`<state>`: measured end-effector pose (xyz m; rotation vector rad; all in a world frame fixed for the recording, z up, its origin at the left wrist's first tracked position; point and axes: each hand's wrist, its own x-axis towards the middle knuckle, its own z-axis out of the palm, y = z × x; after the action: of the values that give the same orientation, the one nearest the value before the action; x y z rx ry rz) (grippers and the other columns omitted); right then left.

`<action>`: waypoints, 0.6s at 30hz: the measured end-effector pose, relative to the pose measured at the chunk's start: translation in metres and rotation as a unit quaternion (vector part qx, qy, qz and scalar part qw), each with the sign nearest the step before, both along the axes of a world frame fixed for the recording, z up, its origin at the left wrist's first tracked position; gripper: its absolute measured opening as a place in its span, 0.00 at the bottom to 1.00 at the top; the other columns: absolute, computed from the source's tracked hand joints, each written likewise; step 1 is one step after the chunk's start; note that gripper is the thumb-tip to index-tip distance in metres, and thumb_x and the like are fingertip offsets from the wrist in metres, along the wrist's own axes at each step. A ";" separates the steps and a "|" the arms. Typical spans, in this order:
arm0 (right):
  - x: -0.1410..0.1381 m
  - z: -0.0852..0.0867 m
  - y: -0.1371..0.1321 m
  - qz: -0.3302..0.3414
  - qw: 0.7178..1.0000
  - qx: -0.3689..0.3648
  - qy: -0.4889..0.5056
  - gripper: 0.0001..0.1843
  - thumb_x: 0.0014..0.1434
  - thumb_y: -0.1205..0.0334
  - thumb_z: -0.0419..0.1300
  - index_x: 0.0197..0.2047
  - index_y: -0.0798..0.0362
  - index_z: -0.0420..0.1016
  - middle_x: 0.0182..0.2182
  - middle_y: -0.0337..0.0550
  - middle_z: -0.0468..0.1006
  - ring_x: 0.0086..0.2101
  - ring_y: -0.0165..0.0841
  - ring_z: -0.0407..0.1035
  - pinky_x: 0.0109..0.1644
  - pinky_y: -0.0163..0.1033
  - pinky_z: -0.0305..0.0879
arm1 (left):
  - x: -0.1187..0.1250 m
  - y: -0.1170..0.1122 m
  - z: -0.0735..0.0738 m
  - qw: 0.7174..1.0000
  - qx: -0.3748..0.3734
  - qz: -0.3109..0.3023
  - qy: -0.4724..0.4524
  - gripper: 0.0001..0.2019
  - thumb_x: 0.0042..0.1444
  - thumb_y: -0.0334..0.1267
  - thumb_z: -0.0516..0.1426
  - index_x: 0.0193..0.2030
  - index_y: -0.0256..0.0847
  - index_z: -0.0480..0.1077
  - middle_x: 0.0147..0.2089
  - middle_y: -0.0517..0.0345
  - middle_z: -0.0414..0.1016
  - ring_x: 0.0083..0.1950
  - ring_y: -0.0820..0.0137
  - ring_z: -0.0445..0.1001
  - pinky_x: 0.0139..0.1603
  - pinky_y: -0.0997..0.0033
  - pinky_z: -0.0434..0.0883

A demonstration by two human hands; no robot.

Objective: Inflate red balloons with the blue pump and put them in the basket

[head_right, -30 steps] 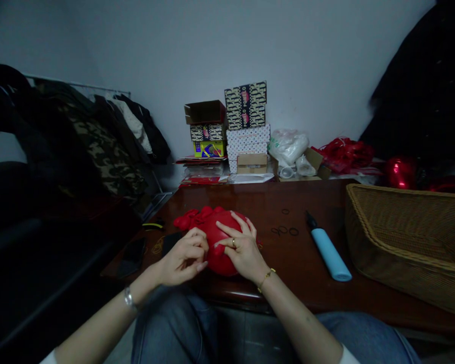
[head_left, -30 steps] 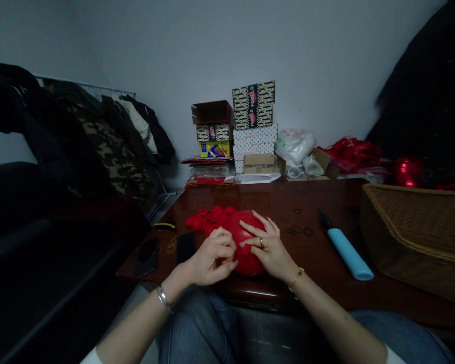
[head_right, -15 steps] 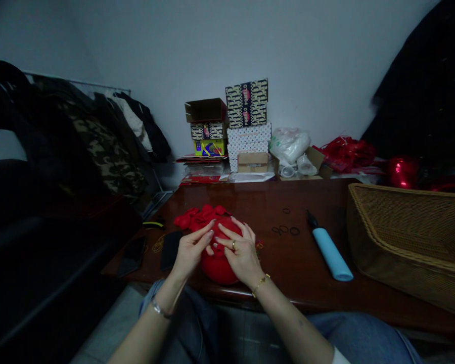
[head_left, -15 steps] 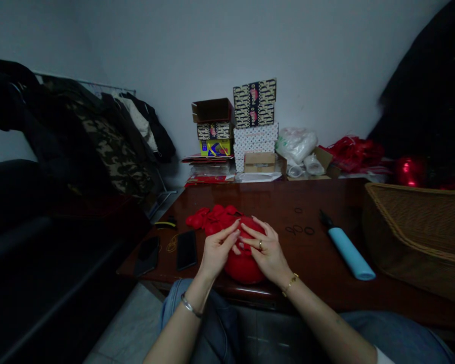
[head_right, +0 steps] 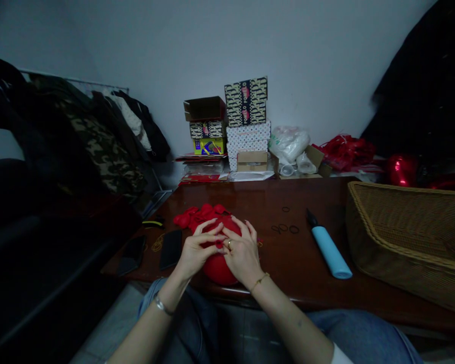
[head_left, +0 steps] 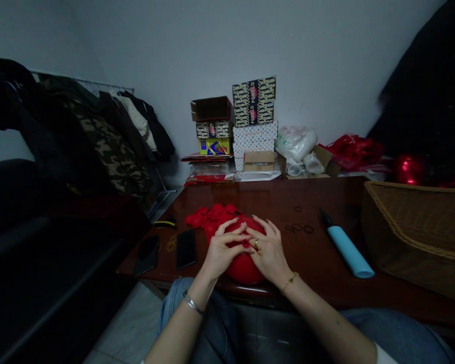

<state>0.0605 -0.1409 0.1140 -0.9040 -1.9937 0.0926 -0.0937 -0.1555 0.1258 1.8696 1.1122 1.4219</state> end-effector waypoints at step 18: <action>0.031 0.011 0.017 0.154 0.988 0.032 0.004 0.19 0.59 0.68 0.52 0.50 0.37 0.72 0.58 0.35 0.64 0.62 0.36 0.45 0.59 0.55 0.56 | 0.006 -0.005 0.003 0.976 0.004 -0.043 0.215 0.03 0.55 0.35 0.56 0.32 0.41 0.70 0.64 0.50 0.58 0.69 0.64 0.43 0.66 0.50 0.43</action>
<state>0.0918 -0.1242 0.1255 -0.5475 -2.1024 0.2044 -0.0873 -0.1602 0.1288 2.2681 1.2003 0.9961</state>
